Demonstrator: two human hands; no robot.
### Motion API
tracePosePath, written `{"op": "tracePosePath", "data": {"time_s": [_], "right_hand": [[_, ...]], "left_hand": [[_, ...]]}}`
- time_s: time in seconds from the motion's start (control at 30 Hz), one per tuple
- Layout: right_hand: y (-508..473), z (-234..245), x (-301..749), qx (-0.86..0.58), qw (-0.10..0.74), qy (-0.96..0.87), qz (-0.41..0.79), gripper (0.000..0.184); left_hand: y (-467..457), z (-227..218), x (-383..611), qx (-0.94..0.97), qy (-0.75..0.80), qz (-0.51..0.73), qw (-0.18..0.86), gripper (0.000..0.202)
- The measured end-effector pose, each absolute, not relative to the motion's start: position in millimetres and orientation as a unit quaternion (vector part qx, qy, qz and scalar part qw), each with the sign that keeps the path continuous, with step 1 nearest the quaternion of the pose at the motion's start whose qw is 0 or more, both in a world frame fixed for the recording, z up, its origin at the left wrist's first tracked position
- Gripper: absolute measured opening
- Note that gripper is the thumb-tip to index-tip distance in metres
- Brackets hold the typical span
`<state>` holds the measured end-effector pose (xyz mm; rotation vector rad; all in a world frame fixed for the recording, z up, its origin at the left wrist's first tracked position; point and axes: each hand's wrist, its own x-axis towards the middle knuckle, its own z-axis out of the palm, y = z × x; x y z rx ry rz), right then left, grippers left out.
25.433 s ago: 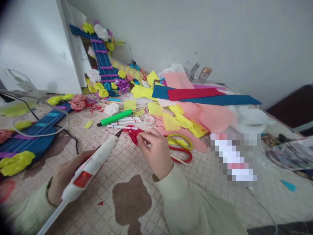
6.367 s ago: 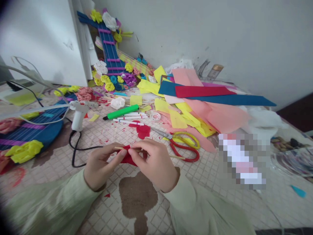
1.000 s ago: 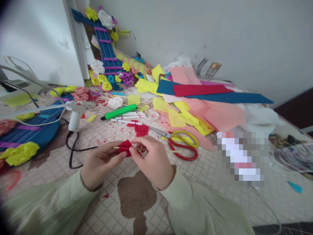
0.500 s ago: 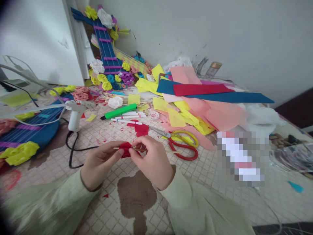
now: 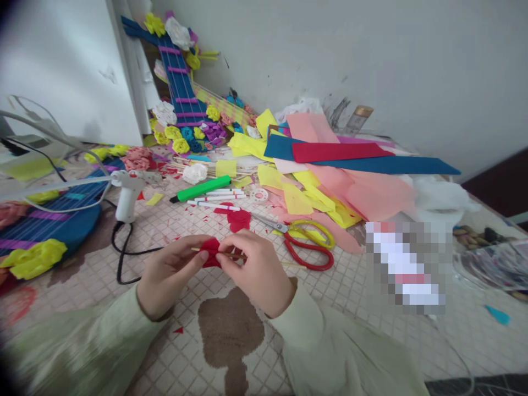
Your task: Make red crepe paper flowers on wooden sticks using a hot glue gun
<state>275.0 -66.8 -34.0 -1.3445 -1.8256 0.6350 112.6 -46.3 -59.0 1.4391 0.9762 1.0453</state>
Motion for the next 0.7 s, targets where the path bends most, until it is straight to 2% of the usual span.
{"op": "tracePosePath", "data": {"time_s": [0.7], "right_hand": [[-66.2,-35.1,274.4,-0.522,0.383,-0.71,0.277,0.008]], "left_hand": [[-46.8,-57.7,111.9,0.623,0.408,0.419,0.52,0.027]]}}
